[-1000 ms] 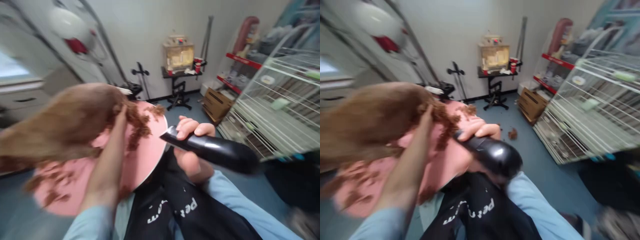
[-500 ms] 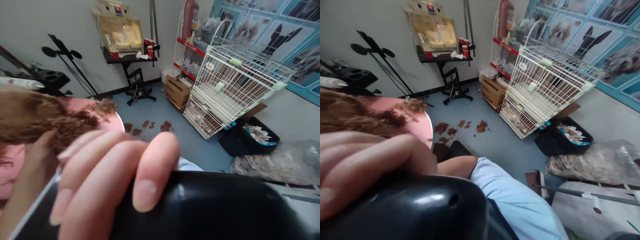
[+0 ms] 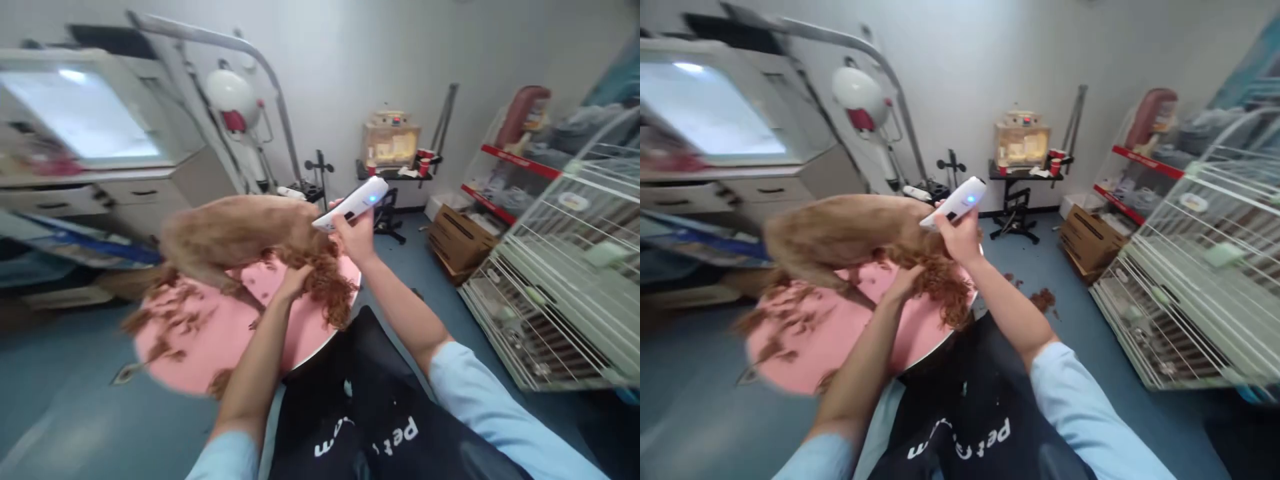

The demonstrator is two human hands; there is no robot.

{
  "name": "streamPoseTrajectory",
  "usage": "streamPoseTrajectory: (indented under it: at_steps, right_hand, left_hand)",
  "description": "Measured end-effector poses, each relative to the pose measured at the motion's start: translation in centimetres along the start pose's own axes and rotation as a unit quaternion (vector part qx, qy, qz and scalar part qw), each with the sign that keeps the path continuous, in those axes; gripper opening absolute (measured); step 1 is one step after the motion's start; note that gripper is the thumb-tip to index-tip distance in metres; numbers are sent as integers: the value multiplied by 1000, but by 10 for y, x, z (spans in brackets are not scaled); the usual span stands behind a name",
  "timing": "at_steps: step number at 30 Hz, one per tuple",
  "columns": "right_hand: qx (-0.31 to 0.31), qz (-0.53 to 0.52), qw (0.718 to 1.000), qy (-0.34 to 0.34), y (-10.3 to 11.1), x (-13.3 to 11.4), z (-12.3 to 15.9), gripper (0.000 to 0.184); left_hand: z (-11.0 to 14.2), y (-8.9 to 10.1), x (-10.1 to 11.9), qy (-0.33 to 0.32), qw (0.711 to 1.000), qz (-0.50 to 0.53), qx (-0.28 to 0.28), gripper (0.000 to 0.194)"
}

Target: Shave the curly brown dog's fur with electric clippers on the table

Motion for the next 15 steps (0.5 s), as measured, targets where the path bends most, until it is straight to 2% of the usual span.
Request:
streamPoseTrajectory:
  at_steps: [2,7,8,12,13,15]
  right_hand:
    - [-41,18,999,19,-6,7,7,50]
    - [-177,49,983,-28,-17,24,36,41]
    - [-177,49,983,-27,-18,22,36,42]
    - [-97,41,994,26,-17,10,18,44]
    - [-101,43,994,28,-19,10,17,45]
    - [-147,55,988,-7,-27,16,22,48]
  left_hand:
    - [0,1,0,0,999,44,-8,46]
    - [6,-7,7,-4,993,72,-92,63]
    - [6,-8,7,-7,993,68,-99,63]
    - [6,-6,7,-14,994,72,-83,68]
    - [6,-6,7,-14,994,77,-82,71]
    - [7,-6,10,-18,992,86,-92,72]
Point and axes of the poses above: each hand's wrist, its own z-axis away from the middle knuckle, its own y-axis out of the back of the hand, x = y × z, the point moved 7 cm from there along -z, towards the middle knuckle, and after that the axes turned 9 degrees about y, right-handed, at the moved point
